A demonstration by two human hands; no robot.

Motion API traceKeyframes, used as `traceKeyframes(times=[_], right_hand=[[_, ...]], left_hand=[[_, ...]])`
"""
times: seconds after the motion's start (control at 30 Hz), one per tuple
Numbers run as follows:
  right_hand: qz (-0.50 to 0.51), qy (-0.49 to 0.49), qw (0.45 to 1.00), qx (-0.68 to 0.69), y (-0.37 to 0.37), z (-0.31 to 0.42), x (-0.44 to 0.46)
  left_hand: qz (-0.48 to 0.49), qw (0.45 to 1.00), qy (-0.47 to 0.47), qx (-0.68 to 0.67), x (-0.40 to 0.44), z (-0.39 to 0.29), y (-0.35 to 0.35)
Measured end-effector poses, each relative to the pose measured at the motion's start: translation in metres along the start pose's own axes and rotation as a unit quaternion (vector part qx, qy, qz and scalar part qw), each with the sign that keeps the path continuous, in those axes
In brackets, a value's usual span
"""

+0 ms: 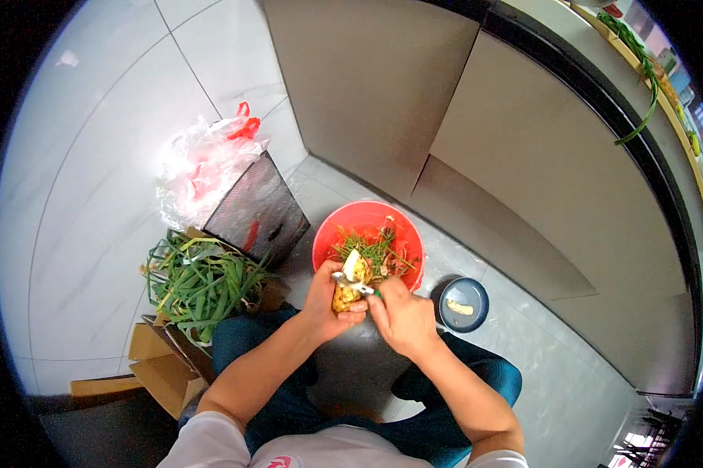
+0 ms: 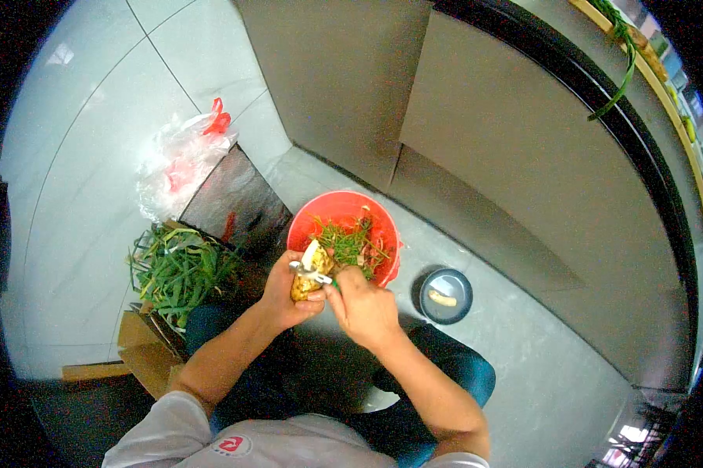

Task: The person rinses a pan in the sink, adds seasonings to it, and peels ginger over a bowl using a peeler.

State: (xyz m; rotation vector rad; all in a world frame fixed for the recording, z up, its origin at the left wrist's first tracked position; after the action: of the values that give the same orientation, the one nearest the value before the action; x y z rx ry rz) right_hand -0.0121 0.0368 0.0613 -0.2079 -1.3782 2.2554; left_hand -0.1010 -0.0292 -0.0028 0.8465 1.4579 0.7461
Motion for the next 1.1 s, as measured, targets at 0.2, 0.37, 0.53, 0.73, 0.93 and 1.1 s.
traceKeyframes(times=[0.2, 0.37, 0.53, 0.73, 0.93, 1.1], right_hand=[[-0.012, -0.061, 0.998, -0.010, 0.001, 0.009, -0.003], [-0.024, -0.075, 0.997, -0.009, 0.003, 0.001, 0.001], [0.046, 0.175, 0.983, -0.015, 0.019, -0.068, 0.015], [0.031, 0.149, 0.973, 0.174, 0.023, -0.051, 0.006], [0.019, -0.023, 0.999, 0.029, 0.005, -0.001, 0.006], [0.002, 0.126, 0.991, -0.036, 0.004, -0.046, 0.017]], left_hand=[[-0.011, 0.999, 0.026, 0.027, 0.001, -0.004, -0.009], [-0.011, 1.000, 0.014, 0.022, 0.003, -0.001, -0.010], [0.061, 0.997, -0.052, 0.019, -0.003, 0.011, 0.006], [0.059, 0.998, -0.017, -0.003, 0.000, 0.001, -0.001], [0.000, 0.998, 0.029, 0.050, -0.001, -0.005, -0.005], [0.015, 0.996, 0.023, 0.080, 0.003, 0.000, -0.004]])
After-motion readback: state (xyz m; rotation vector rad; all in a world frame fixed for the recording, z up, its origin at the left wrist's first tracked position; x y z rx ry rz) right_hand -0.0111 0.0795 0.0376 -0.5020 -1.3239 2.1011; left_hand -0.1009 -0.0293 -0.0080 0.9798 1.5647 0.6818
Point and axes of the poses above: each hand's wrist, its own x-axis towards the middle knuckle, its own y-axis out of the palm, z = x × y, the point moved 7 cm from there along x, towards the middle knuckle, and after that the axes turned 6 degrees about -x, right-handed, at the moved point
